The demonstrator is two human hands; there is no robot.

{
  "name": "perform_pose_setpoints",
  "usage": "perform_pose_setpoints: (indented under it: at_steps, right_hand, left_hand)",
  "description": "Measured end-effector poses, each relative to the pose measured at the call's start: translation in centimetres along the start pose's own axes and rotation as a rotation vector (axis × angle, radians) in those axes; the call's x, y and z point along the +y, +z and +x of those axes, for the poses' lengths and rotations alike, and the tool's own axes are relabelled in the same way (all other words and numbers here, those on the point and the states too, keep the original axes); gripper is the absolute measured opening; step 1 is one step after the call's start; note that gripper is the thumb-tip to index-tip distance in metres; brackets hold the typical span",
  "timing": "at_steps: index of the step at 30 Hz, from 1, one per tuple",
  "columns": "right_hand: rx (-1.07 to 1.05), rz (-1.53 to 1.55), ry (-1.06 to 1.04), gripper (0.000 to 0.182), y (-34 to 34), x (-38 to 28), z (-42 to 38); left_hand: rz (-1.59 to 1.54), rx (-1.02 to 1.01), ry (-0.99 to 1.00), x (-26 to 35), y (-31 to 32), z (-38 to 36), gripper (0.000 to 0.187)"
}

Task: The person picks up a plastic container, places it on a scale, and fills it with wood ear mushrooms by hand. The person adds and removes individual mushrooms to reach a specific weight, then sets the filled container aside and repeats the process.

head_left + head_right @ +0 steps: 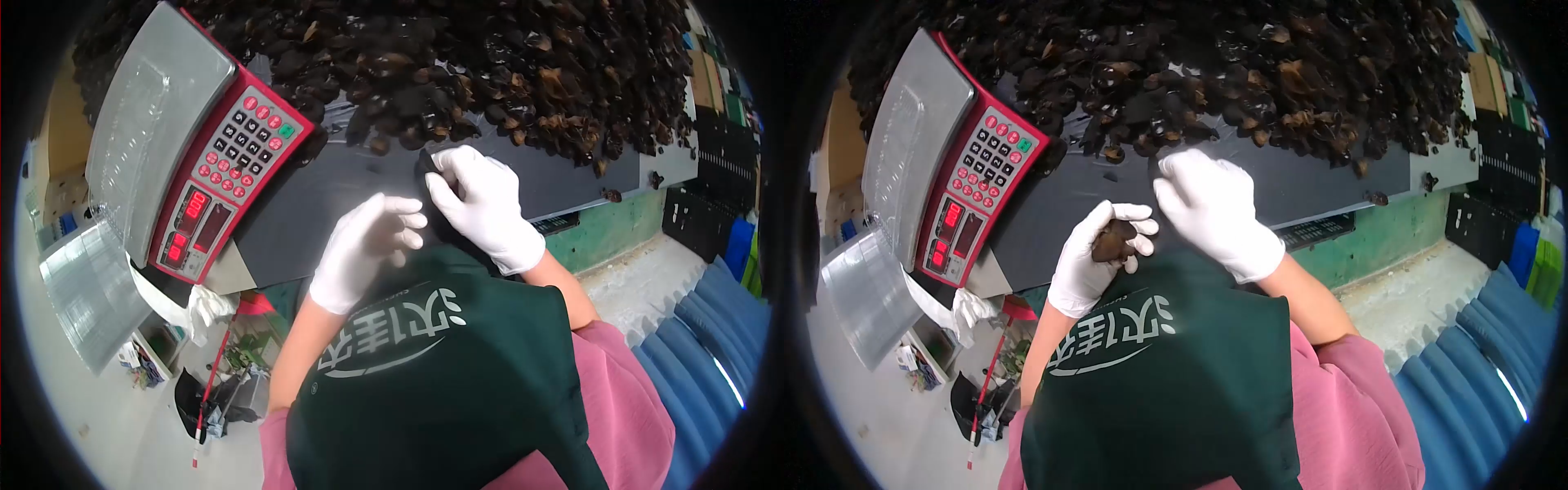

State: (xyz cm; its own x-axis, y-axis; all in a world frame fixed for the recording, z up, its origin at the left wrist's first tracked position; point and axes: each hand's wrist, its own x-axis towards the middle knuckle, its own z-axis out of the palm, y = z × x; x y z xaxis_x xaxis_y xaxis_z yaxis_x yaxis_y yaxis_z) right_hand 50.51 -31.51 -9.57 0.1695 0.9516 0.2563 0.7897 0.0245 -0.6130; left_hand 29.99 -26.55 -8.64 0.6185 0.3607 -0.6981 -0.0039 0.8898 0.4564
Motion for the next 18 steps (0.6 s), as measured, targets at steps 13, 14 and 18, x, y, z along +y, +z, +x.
perform_pose_setpoints:
  at_steps: [13,14,18]
  right_hand:
    - [-0.070,0.078,0.105,0.016,-0.1,0.6,1.9]
    - [-0.092,0.173,0.233,0.017,-0.7,0.0,1.8]
    - [-0.182,0.407,0.393,0.022,-2.1,-0.3,0.8]
  left_hand:
    - [-0.069,-0.043,0.109,-0.1,-1.0,-0.6,0.040]
    - [-0.089,-0.048,0.101,-0.1,-1.0,-0.6,0.043]
    - [-0.134,-0.118,0.078,0.4,-0.6,-0.4,0.060]
